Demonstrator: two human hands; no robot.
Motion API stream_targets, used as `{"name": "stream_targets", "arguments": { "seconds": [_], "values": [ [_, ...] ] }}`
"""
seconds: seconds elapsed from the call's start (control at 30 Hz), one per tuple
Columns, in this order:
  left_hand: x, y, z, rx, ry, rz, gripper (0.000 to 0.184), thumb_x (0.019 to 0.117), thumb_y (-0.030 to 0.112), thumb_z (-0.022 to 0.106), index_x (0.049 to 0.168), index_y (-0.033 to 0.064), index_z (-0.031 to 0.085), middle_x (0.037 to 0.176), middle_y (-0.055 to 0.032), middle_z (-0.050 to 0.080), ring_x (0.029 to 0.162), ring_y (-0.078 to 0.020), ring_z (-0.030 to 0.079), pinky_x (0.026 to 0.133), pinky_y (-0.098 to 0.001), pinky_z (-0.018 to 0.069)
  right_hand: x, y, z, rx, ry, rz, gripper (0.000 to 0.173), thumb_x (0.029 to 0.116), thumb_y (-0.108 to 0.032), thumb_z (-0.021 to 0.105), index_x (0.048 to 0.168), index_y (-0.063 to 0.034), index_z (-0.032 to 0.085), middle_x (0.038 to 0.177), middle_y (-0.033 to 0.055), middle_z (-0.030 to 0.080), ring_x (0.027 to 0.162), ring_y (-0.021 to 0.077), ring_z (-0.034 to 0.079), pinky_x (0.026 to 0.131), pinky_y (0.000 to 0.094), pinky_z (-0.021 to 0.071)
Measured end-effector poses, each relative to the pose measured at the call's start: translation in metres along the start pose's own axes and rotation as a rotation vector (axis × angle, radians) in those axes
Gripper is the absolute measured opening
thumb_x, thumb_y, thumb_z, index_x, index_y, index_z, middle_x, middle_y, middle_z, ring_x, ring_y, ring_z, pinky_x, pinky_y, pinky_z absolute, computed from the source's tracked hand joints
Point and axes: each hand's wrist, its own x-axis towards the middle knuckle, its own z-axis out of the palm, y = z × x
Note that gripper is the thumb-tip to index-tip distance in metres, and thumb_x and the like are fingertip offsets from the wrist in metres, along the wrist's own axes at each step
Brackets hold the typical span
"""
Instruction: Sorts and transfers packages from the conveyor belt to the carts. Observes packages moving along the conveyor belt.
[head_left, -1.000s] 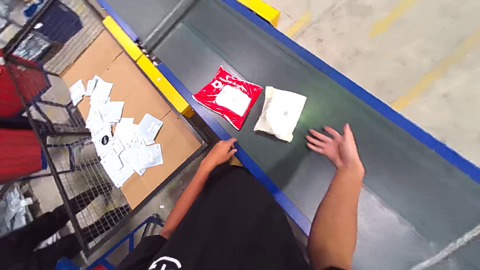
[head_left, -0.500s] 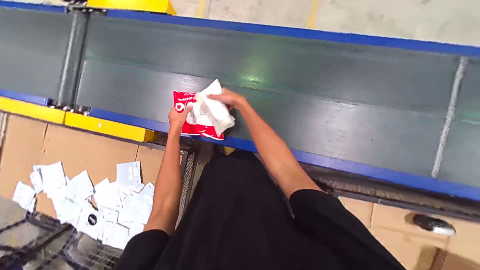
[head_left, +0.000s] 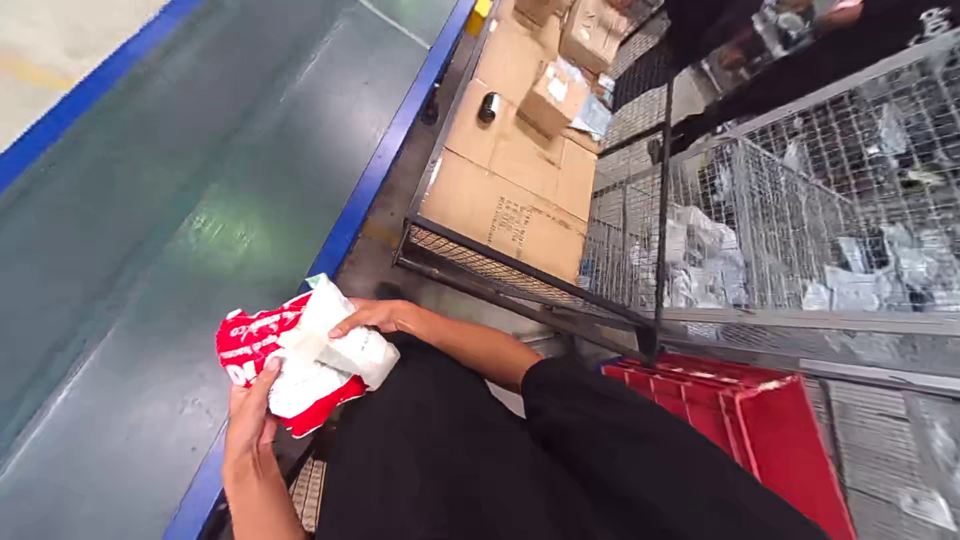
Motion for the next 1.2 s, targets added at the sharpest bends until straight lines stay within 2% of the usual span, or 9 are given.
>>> {"name": "stream_targets", "arguments": {
  "seconds": [0.1,0.2,0.33,0.47,0.6,0.7,0.8,1.0,1.2],
  "values": [
    [0.026,0.008,0.049,0.161,-0.104,0.041,0.066,0.0869,0.033,0.075,0.138,0.0072,0.043,0.106,0.0037,0.073,0.089,-0.0073,0.074,0.078,-0.0271,0.0642,-0.031,0.007,-0.046,0.148,0.106,-0.156,0.041,0.0915,-0.011,0.062,0.130,-0.0080,0.050,0.097,0.0010,0.072,0.084,0.0107,0.071,0.080,0.0328,0.0607],
    [0.054,0.003,0.082,0.284,-0.163,0.094,0.092,0.0886,0.047,0.071,0.158,0.0087,0.026,0.134,0.0016,0.063,0.105,-0.0043,0.069,0.087,-0.0253,0.0607,-0.058,-0.011,-0.096,0.280,0.303,-0.248,0.035,0.0976,-0.020,0.056,0.130,-0.0097,0.049,0.095,0.0004,0.071,0.084,0.0100,0.070,0.079,0.0319,0.0607],
    [0.079,-0.027,0.121,0.274,-0.140,0.080,0.071,0.1017,0.036,0.057,0.157,0.0041,0.025,0.146,-0.0117,0.057,0.120,-0.0237,0.066,0.098,-0.0421,0.0581,-0.090,-0.048,-0.191,0.360,0.614,-0.312,0.044,0.1045,-0.037,0.053,0.136,-0.0068,0.052,0.107,0.0081,0.071,0.096,0.0162,0.070,0.086,0.0393,0.0598],
    [0.089,-0.056,0.175,0.307,-0.165,-0.010,0.056,0.1035,0.023,0.053,0.151,0.0010,0.034,0.142,-0.0139,0.059,0.117,-0.0248,0.068,0.096,-0.0436,0.0594,-0.130,-0.098,-0.297,0.403,0.780,-0.434,0.050,0.1061,-0.046,0.047,0.141,-0.0100,0.051,0.114,0.0098,0.070,0.101,0.0192,0.070,0.088,0.0424,0.0599],
    [0.101,-0.060,0.220,0.342,-0.260,-0.057,0.056,0.1024,0.022,0.057,0.151,0.0017,0.036,0.138,-0.0133,0.063,0.117,-0.0261,0.068,0.096,-0.0440,0.0594,-0.185,-0.214,-0.434,0.296,0.959,-0.813,0.054,0.1060,-0.053,0.042,0.142,-0.0137,0.052,0.118,0.0085,0.070,0.104,0.0201,0.069,0.089,0.0441,0.0592],
    [0.111,-0.058,0.236,0.380,-0.278,-0.086,0.058,0.1037,0.021,0.053,0.153,0.0016,0.031,0.140,-0.0154,0.062,0.118,-0.0282,0.068,0.096,-0.0454,0.0593,-0.256,-0.341,-0.540,0.349,1.055,-1.071,0.081,0.0989,-0.076,0.024,0.157,-0.0206,0.032,0.145,0.0113,0.055,0.127,0.0266,0.058,0.101,0.0532,0.0536],
    [0.123,-0.054,0.239,0.406,-0.210,-0.086,0.057,0.1036,0.021,0.051,0.153,0.0011,0.029,0.140,-0.0158,0.061,0.115,-0.0259,0.069,0.094,-0.0432,0.0602,-0.301,-0.410,-0.587,0.503,1.236,-1.079,0.094,0.0918,-0.085,0.031,0.163,-0.0263,0.016,0.159,0.0196,0.038,0.136,0.0394,0.050,0.102,0.0619,0.0506],
    [0.125,-0.074,0.250,0.574,-0.138,-0.066,0.055,0.1018,0.015,0.056,0.148,-0.0065,0.037,0.133,-0.0210,0.063,0.110,-0.0233,0.070,0.092,-0.0415,0.0598,-0.246,-0.309,-0.591,-0.153,1.325,-0.585,0.089,0.0941,-0.050,0.068,0.162,-0.0152,0.022,0.154,0.0167,0.047,0.133,0.0315,0.055,0.101,0.0534,0.0521],
    [0.103,-0.102,0.258,0.719,-0.229,-0.126,0.049,0.0976,0.012,0.063,0.141,-0.0069,0.050,0.128,-0.0209,0.066,0.107,-0.0219,0.070,0.093,-0.0384,0.0588,-0.187,-0.130,-0.531,-0.019,1.200,-0.303,0.070,0.0972,-0.035,0.069,0.155,-0.0098,0.038,0.138,0.0188,0.060,0.118,0.0302,0.065,0.095,0.0479,0.0569]
  ]
}}
